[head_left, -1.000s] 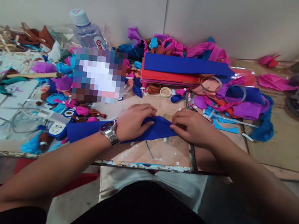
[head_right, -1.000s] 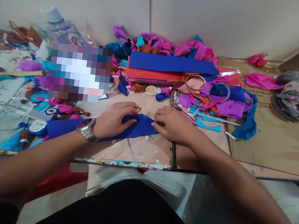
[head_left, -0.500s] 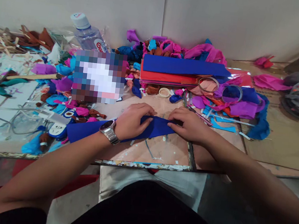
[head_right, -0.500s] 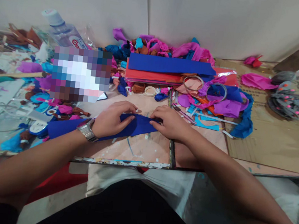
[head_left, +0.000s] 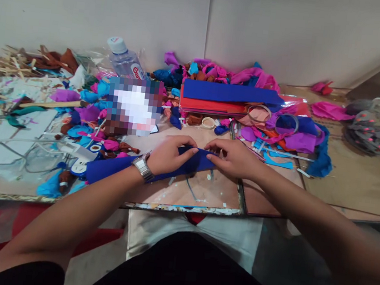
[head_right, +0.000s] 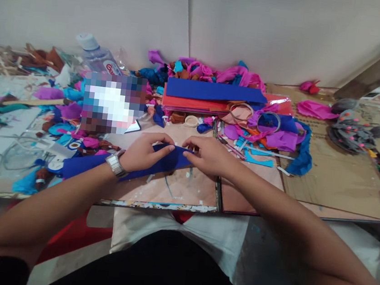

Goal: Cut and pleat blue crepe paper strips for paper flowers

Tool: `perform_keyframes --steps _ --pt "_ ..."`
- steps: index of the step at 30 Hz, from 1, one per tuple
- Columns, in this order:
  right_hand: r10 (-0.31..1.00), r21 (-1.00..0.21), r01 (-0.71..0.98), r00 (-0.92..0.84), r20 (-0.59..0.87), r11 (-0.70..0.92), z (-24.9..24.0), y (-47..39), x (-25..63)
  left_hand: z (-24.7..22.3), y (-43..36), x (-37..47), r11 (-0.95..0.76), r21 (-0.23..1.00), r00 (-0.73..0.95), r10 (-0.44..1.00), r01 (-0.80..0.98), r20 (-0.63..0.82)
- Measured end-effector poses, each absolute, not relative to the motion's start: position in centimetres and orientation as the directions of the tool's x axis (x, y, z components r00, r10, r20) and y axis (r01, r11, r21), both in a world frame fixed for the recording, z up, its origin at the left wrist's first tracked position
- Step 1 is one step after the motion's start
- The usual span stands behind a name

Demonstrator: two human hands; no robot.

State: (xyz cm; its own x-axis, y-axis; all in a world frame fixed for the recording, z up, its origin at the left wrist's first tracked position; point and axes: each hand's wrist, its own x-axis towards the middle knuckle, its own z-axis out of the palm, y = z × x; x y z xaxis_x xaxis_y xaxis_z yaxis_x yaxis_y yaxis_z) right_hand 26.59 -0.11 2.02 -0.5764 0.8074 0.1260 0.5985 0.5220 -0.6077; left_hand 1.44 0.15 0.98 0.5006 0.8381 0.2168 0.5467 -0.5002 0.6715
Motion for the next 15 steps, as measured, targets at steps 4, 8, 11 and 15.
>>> perform_keyframes --steps 4,8,11,15 --pt "0.839 -0.672 0.565 -0.519 0.160 0.478 3.0 0.6 25.8 1.3 0.9 1.0 -0.466 0.710 0.450 0.863 0.529 0.231" --pt "0.832 -0.683 0.520 -0.496 0.248 0.513 2.9 1.4 24.7 1.0 1.5 0.6 -0.438 0.744 0.394 0.883 0.504 0.253" --pt "0.807 -0.634 0.526 -0.508 0.301 0.567 3.2 1.4 24.1 0.8 1.7 0.5 -0.443 0.771 0.386 0.880 0.457 0.277" --pt "0.722 -0.531 0.489 -0.470 0.508 0.692 6.5 -1.7 23.0 0.8 1.9 0.4 -0.452 0.784 0.366 0.878 0.426 0.307"
